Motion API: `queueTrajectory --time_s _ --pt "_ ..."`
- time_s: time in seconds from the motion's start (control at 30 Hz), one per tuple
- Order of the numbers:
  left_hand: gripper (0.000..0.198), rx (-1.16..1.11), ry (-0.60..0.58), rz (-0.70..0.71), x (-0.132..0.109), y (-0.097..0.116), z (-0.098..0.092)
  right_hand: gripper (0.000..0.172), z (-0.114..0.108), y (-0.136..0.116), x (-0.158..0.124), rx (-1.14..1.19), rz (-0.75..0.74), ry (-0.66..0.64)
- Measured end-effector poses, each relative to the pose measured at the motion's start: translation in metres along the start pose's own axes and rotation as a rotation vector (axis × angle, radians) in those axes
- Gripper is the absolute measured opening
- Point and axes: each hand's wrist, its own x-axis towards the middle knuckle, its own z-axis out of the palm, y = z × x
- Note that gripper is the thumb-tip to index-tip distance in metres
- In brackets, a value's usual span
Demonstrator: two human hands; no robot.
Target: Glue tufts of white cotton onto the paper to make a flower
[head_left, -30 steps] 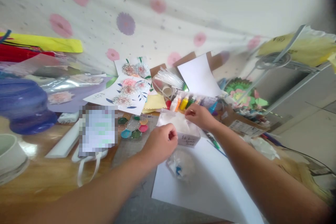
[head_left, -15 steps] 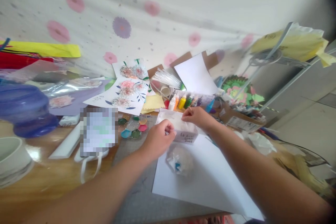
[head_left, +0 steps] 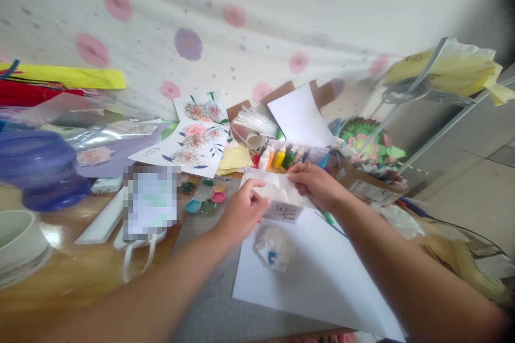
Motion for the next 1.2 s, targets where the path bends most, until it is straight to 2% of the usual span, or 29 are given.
queueTrajectory --time_s 0.1,0.17,0.27,0.37,0.47,0.53,0.63,0.73,0.8,0.87,0.97,1.07,1.2 --pt "0.044 -0.133 -0.002 0.041 -0.002 0.007 0.000 0.013 0.003 -0.005 -0.015 0.040 -0.012 -0.054" --pt "0.045 -0.225 -0.053 0.054 -0.005 0.012 0.002 0.014 0.008 -0.006 -0.026 0.061 -0.005 -0.083" --pt "0.027 -0.297 -0.134 0.063 -0.009 0.016 0.007 0.013 0.015 -0.002 -0.043 0.049 0.003 -0.083" --pt "0.010 -0.268 -0.137 0.075 -0.009 0.016 0.010 0.012 0.013 0.006 -0.057 0.035 -0.026 -0.075" --pt "0.007 -0.243 -0.168 0.051 -0.007 0.014 0.009 0.024 0.005 0.019 -0.067 0.048 -0.112 -0.022" --pt "0.006 -0.233 -0.202 0.017 -0.006 0.012 0.007 0.035 0.000 0.028 -0.074 -0.080 -0.186 0.038" --pt "0.006 -0.198 -0.385 -0.090 -0.004 0.011 0.004 0.039 -0.001 0.037 -0.084 -0.294 -0.213 0.078" --pt "0.007 -0.164 -0.552 -0.161 -0.003 0.009 0.003 0.026 0.008 0.043 -0.089 -0.266 -0.156 0.034" --pt "0.008 -0.164 -0.528 -0.163 -0.002 0.009 0.002 0.017 0.016 0.046 -0.090 -0.207 -0.112 0.004" --pt "0.007 -0.205 -0.413 -0.152 -0.001 0.008 0.003 0.016 0.021 0.049 -0.089 -0.188 -0.108 -0.009" --pt "0.008 -0.299 -0.241 -0.134 0.001 0.007 0.004 0.022 0.024 0.052 -0.087 -0.243 -0.222 -0.013" --pt "0.009 -0.319 -0.234 -0.137 0.001 0.005 0.006 0.024 0.025 0.051 -0.086 -0.338 -0.308 0.048" --pt "0.007 -0.264 -0.223 -0.158 0.001 0.005 0.006 0.018 0.030 0.051 -0.085 -0.462 -0.316 0.058"
